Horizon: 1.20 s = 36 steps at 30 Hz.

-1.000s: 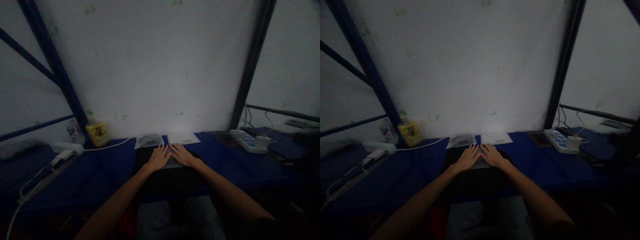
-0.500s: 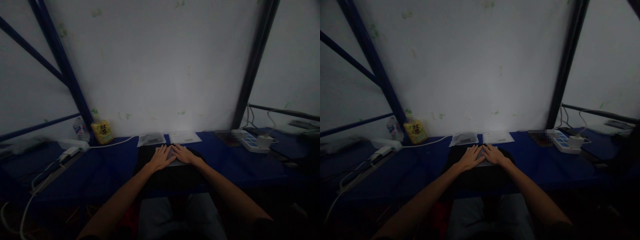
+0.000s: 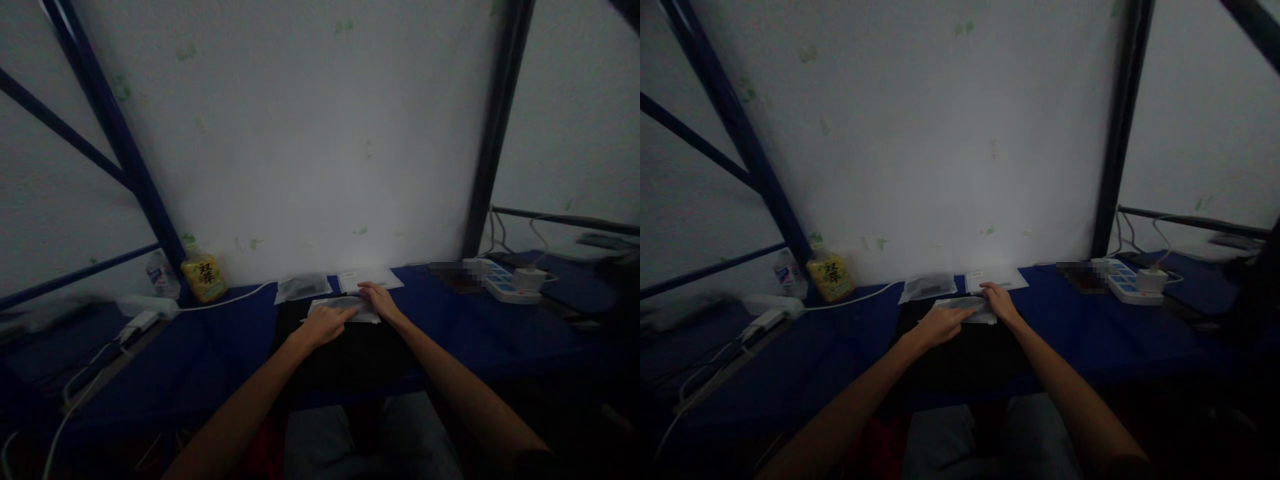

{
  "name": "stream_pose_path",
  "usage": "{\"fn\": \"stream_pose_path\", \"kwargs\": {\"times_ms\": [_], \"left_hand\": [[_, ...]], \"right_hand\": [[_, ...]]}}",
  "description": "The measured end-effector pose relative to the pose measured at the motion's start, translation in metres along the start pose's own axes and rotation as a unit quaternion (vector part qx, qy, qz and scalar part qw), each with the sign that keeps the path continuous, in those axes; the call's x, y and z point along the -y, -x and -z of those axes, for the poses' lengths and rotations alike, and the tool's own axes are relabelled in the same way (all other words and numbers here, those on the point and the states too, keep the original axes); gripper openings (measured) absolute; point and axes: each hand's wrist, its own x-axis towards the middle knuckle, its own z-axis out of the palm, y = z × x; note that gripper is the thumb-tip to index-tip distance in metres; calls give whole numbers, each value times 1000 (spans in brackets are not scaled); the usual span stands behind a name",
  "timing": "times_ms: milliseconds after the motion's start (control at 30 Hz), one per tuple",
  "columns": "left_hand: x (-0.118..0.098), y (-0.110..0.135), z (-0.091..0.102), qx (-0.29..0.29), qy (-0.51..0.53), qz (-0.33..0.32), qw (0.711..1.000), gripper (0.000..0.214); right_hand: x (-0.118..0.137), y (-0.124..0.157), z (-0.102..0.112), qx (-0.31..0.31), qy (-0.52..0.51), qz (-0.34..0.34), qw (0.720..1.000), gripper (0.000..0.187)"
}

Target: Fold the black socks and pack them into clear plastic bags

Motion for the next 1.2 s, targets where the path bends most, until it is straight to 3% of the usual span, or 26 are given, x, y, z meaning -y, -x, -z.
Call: {"fn": "stream_pose_path", "kwargs": {"times_ms": [100, 167, 233, 300, 367, 533, 667, 767, 933, 1100, 1200], "left_hand": [[14, -6, 16, -62, -26, 21, 998, 52], [33, -10, 29, -126, -41, 58, 989, 51], [56, -13, 39, -184, -61, 100, 976, 50], [80, -14, 39, -203, -86, 131, 967, 49], [101, -12, 25, -179, -97, 157, 967, 46], [129, 7, -39, -36, -55, 244, 967, 42], [137, 21, -64, -1, 16, 277, 961, 53], [136, 29, -57, -31, 19, 244, 969, 51], [124, 55, -35, -56, 15, 190, 980, 28], [124, 83, -33, -53, 36, 234, 970, 26], [128, 89, -37, -71, 56, 254, 963, 30]], "right_hand": [[-4, -6, 4, -59, -63, -54, 995, 42], [-6, -6, 7, -82, -44, -58, 994, 40], [-5, -4, 9, -74, 27, -27, 997, 37], [-1, 1, 7, -43, 117, 35, 992, 32], [4, 6, 5, -2, 188, 99, 977, 28], [16, 17, 0, 92, 250, 177, 948, 28], [18, 21, -1, 164, 282, 196, 925, 27], [19, 22, -1, 202, 294, 191, 914, 26], [33, 14, 0, 212, 346, 147, 902, 23], [51, -11, -15, 202, 460, 81, 861, 27], [52, -18, -29, 182, 479, 76, 855, 33]]}}
